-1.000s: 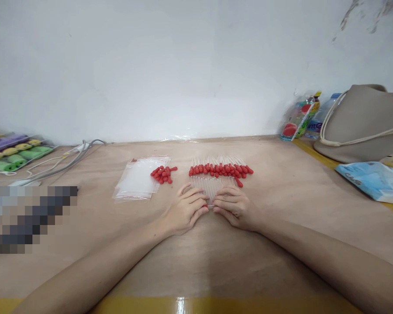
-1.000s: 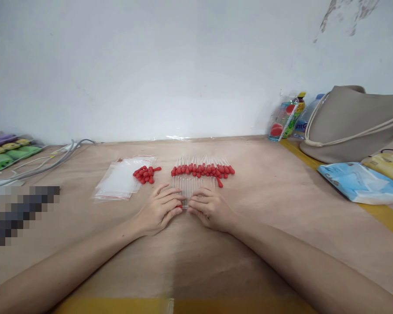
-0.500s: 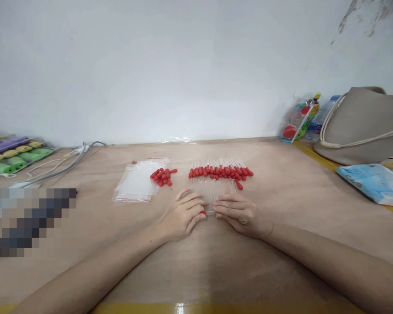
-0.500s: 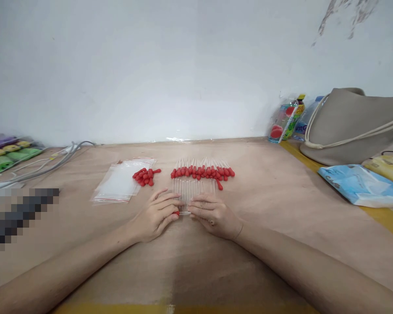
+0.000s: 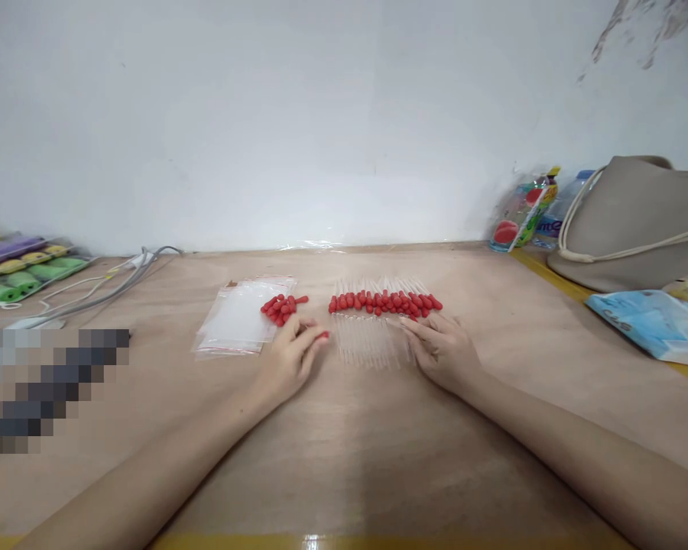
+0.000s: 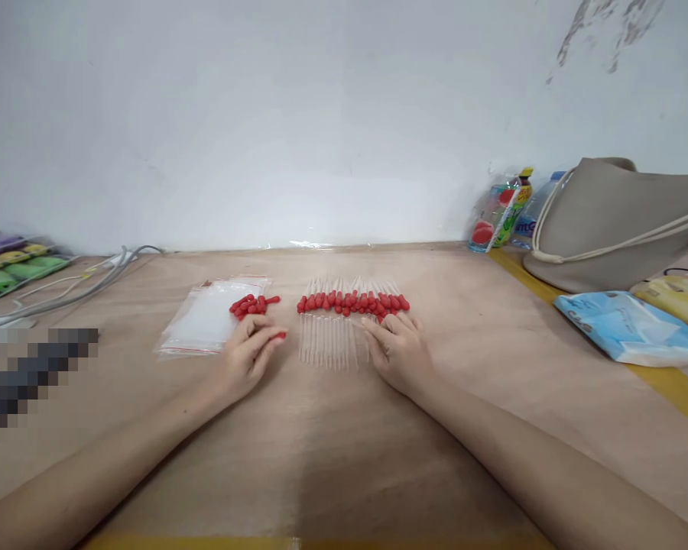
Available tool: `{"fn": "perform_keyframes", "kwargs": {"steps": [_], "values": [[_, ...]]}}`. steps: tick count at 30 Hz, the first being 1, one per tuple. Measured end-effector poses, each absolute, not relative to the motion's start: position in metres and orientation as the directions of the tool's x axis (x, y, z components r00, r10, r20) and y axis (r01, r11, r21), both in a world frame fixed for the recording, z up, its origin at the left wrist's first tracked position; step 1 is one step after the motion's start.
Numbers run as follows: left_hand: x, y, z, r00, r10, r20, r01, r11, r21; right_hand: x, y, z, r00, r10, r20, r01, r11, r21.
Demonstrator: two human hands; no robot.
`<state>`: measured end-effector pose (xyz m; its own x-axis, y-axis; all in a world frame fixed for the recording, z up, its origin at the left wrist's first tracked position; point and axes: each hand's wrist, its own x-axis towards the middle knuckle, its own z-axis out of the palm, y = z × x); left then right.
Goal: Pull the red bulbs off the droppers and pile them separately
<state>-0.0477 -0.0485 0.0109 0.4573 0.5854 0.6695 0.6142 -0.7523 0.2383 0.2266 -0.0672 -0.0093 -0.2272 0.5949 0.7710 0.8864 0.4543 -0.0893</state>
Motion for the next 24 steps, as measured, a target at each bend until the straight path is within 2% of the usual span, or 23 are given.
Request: {"fn": "perform_keyframes", "kwargs": {"steps": [5, 9, 16, 24], "values": [[-0.068, -0.02, 0.032, 0.185, 0.745, 0.641, 0.769, -0.516, 0.377, 0.219, -0.066, -0.007, -0.159, 0.675, 0.721, 0.915, 0.375, -0.148], [-0.094, 0.005, 0.037, 0.012, 0.793, 0.609, 0.783, -0.386, 0.487, 0.215, -0.066, -0.005, -0.166, 0.658, 0.735, 0.905, 0.398, -0.151], [-0.113, 0.022, 0.031, -0.099, 0.835, 0.541, 0.801, -0.256, 0.541, 0.211, -0.068, -0.004, -0.237, 0.647, 0.725, 0.878, 0.462, -0.124], [-0.118, 0.025, 0.03, -0.095, 0.868, 0.487, 0.817, -0.212, 0.537, 0.212, -0.07, -0.004, -0.311, 0.681, 0.663, 0.862, 0.495, -0.105]]}}
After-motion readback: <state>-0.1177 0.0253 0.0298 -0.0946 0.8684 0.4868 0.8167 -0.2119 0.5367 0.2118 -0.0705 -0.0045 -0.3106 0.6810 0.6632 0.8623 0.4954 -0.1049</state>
